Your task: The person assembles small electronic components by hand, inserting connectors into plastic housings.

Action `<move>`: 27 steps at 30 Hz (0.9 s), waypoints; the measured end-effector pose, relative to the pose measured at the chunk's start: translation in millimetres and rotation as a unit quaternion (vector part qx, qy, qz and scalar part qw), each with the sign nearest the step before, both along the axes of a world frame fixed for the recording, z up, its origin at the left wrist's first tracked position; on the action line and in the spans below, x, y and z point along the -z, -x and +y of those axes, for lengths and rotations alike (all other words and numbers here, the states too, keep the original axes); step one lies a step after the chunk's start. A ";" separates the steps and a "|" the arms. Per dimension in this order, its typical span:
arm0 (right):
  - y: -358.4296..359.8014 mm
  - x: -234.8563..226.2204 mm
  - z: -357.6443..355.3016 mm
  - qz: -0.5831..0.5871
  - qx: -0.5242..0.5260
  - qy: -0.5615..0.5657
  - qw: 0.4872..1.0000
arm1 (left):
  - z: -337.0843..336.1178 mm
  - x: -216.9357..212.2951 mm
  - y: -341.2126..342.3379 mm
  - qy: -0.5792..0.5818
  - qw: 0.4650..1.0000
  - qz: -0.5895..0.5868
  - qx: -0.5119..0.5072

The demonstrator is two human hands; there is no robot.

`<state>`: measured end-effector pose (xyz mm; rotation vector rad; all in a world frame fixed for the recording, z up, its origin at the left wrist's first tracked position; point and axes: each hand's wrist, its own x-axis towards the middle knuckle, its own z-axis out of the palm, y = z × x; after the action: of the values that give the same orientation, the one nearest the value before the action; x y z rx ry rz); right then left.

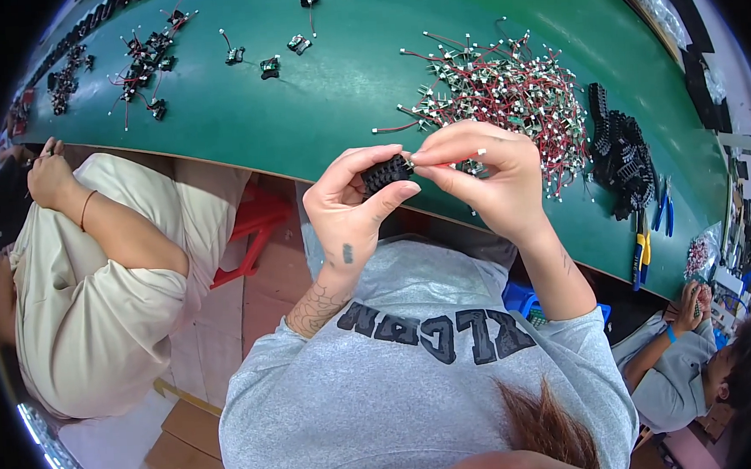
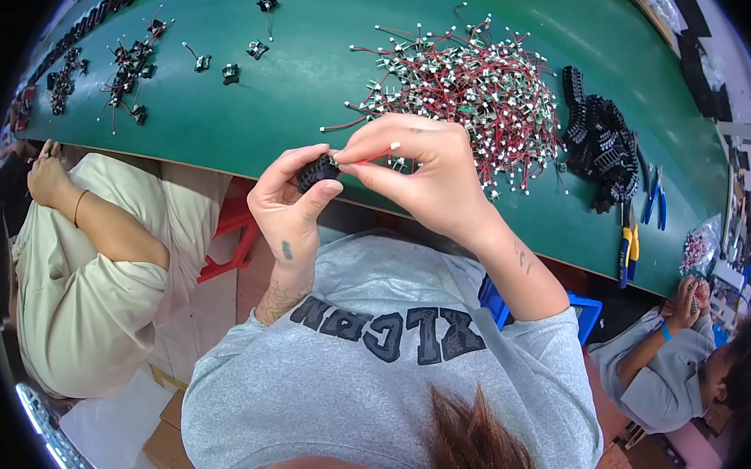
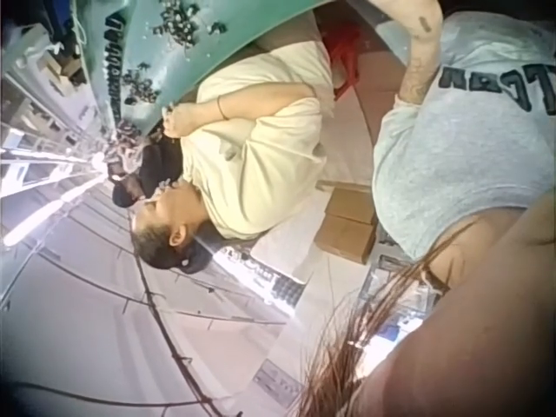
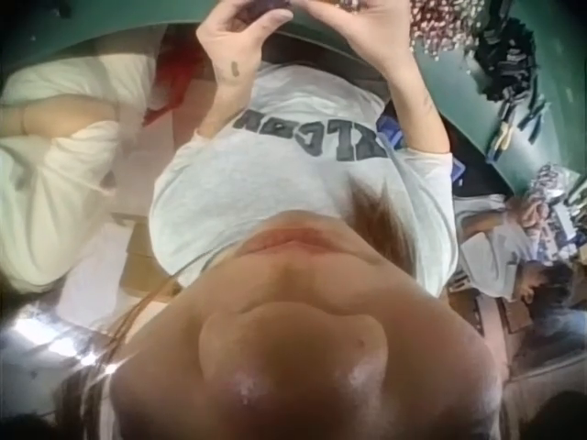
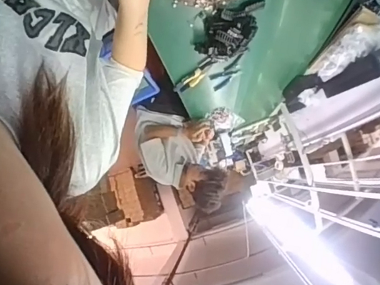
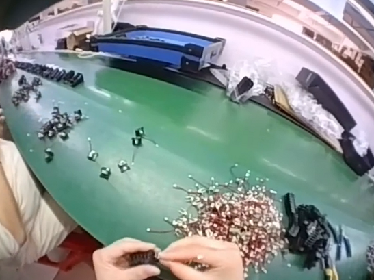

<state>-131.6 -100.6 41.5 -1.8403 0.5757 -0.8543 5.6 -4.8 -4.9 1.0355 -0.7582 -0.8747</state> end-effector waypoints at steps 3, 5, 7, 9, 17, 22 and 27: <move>0.5 -0.4 2.4 0.026 0.017 0.096 0.995 | -0.6 2.4 2.4 -0.004 0.999 -0.033 -0.012; 1.3 0.3 2.9 0.024 0.001 0.019 1.000 | 0.7 2.3 5.0 -0.005 0.998 -0.051 -0.030; 1.9 1.4 3.7 0.021 -0.014 -0.058 0.998 | 3.2 2.2 7.0 -0.007 0.996 -0.069 -0.049; 4.1 3.8 5.4 0.013 -0.017 -0.098 0.995 | 6.1 2.6 7.4 -0.005 0.995 -0.090 -0.042; 12.5 21.0 5.8 -0.042 0.010 -0.387 0.921 | 16.8 1.0 2.4 -0.019 0.960 -0.277 0.014; -11.0 -18.0 -18.3 -0.072 0.018 -0.207 0.975 | 20.8 2.0 17.4 -0.062 0.997 0.002 0.046; -31.8 -26.0 -52.5 0.033 0.090 0.207 0.974 | 23.9 11.3 12.2 -0.059 0.996 -0.012 0.061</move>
<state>-99.9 -153.1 67.5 -2.2233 0.6501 -1.1016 -6.6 19.1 -16.2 1.1141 -0.8041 -1.0220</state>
